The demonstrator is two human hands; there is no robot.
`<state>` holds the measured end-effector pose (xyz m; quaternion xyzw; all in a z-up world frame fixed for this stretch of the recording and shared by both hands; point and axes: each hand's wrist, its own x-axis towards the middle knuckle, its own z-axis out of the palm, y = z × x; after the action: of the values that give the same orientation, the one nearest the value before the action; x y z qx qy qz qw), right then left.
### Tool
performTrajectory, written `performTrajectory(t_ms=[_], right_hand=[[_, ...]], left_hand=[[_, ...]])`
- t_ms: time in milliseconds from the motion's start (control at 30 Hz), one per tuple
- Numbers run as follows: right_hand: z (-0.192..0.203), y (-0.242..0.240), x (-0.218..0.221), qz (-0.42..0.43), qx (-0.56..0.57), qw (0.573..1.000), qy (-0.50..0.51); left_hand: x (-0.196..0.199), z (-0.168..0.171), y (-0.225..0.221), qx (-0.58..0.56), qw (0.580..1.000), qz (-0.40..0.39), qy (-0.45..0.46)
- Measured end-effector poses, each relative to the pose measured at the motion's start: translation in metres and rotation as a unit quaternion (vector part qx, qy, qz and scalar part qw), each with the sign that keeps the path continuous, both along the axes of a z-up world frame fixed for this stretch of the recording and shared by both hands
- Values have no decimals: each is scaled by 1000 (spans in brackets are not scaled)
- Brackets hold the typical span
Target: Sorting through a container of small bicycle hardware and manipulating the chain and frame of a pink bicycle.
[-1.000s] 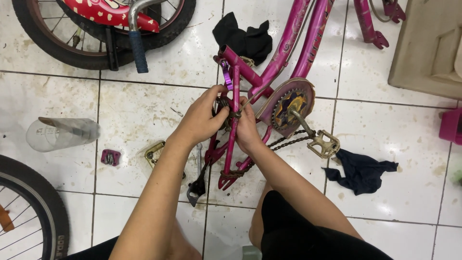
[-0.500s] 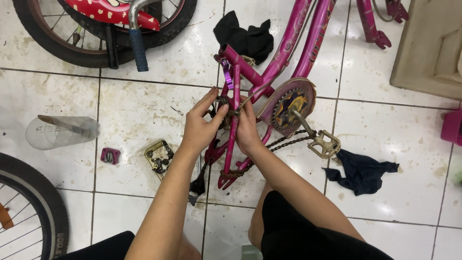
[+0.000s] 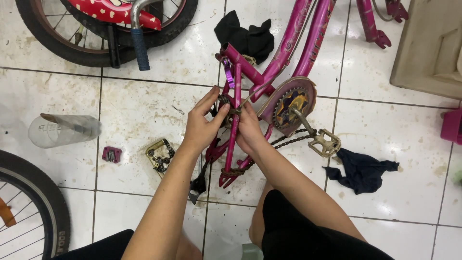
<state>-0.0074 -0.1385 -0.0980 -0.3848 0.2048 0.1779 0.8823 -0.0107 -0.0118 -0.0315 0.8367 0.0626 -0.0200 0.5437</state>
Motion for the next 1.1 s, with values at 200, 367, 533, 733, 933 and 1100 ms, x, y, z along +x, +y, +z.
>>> performTrajectory(t_ms=[200, 367, 533, 733, 933, 1100], right_hand=[[17, -6, 0, 50, 14, 999, 16], [56, -27, -30, 114, -18, 993, 23], [66, -56, -61, 82, -54, 995, -2], [18, -123, -100, 106, -156, 980, -65], [57, -118, -111, 359, -72, 905, -215], [106, -46, -100, 509, -58, 773, -374]], left_hand=[[1, 0, 3, 104, 994, -8, -37], [-5, -3, -6, 88, 995, 13, -44], [-17, 3, -21, 34, 995, 83, -47], [-19, 3, -21, 62, 993, 78, -69], [-16, 17, -3, 126, 992, -7, -5], [-18, 47, -1, 109, 992, -59, 29]])
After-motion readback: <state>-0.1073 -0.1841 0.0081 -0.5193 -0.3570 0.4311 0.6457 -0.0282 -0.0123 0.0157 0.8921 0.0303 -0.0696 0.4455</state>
